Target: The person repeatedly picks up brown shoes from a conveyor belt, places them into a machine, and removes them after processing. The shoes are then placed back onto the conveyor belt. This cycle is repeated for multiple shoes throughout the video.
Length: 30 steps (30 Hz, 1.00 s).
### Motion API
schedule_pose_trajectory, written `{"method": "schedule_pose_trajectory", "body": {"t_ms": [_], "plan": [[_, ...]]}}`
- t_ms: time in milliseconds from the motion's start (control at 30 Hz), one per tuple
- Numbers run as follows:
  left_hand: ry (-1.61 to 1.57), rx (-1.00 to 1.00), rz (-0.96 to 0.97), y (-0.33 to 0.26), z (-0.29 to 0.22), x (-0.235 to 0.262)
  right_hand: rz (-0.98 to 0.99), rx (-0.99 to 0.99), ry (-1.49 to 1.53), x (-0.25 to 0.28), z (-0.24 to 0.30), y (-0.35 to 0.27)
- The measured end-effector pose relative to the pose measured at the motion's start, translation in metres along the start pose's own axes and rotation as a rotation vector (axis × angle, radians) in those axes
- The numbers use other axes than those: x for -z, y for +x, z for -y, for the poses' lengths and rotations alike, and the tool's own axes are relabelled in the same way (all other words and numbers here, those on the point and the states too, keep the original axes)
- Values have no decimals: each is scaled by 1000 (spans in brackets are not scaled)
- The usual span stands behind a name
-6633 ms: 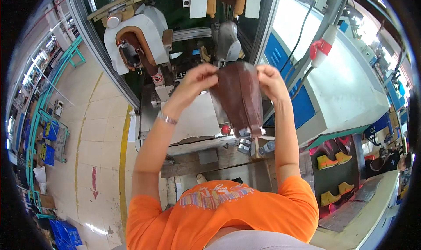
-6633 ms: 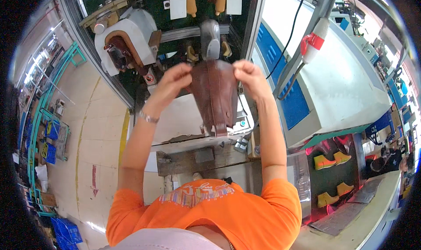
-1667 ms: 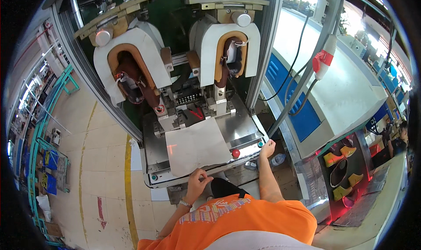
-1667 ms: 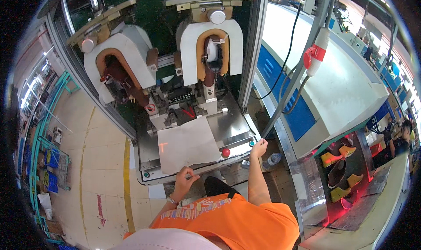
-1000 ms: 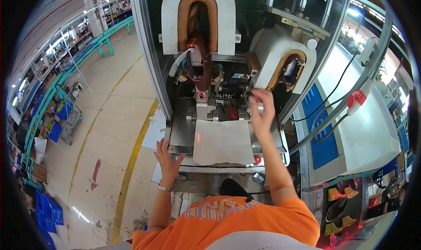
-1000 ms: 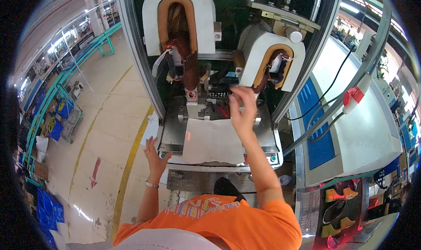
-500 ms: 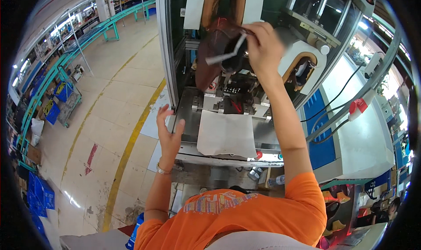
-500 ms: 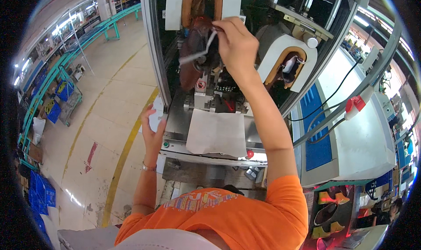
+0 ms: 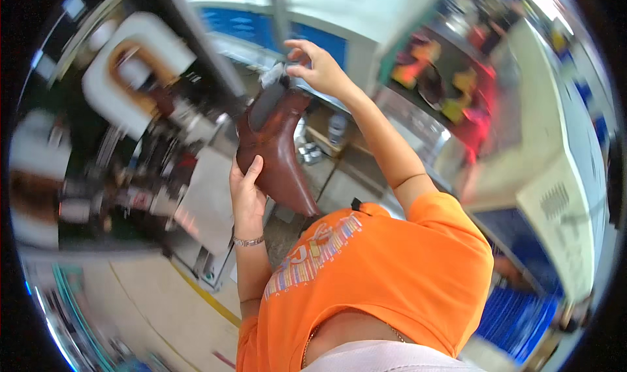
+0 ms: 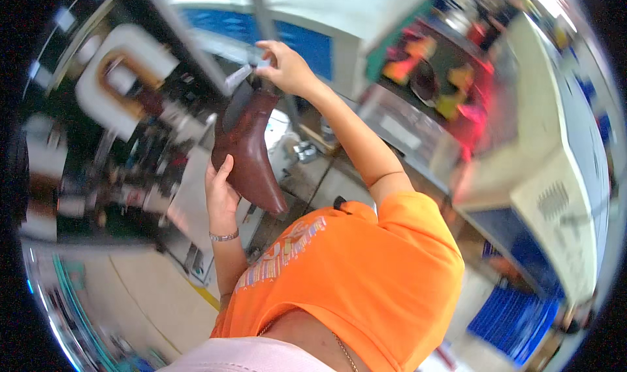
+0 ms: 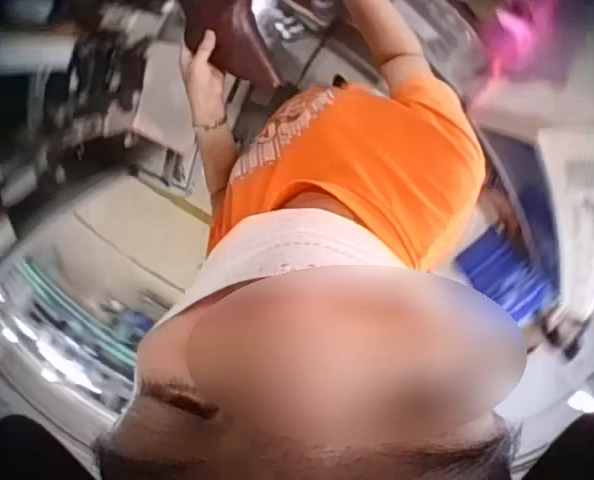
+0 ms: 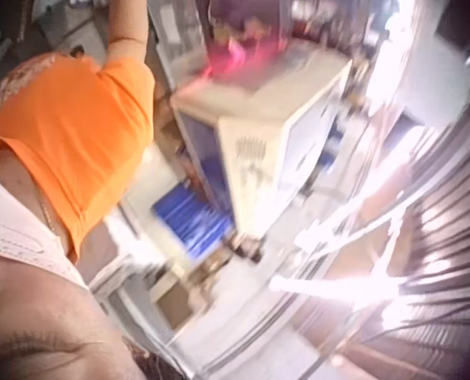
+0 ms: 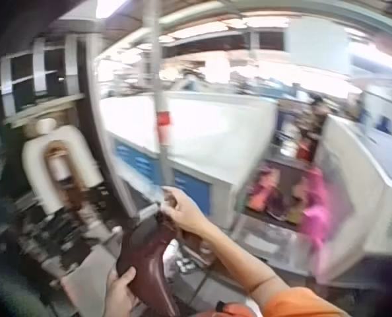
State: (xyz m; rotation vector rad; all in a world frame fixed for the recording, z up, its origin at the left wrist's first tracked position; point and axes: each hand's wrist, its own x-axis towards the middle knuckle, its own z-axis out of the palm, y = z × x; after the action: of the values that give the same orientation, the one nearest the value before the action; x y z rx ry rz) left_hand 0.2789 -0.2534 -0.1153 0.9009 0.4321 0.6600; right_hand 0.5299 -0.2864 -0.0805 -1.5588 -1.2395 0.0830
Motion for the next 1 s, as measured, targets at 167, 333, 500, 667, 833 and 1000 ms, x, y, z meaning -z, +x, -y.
{"method": "schedule_pose_trajectory", "body": {"t_ms": [167,333,500,667,833,1000], "plan": [[-143,472,55,46,129,-7,326,-339,-135,83,16,-152],[-73,688,164,48,192,-56,255,-613,-66,139,-25,-231],[-41,611,222,42,194,-90,-288,-864,-140,232,-218,-279],[77,607,138,38,203,-80,-375,-804,-694,297,-348,-239],[199,623,-4,30,199,-68,-380,-987,-802,324,-445,-204],[414,621,-48,56,197,-86,-328,-989,-692,340,-499,-179]]}}
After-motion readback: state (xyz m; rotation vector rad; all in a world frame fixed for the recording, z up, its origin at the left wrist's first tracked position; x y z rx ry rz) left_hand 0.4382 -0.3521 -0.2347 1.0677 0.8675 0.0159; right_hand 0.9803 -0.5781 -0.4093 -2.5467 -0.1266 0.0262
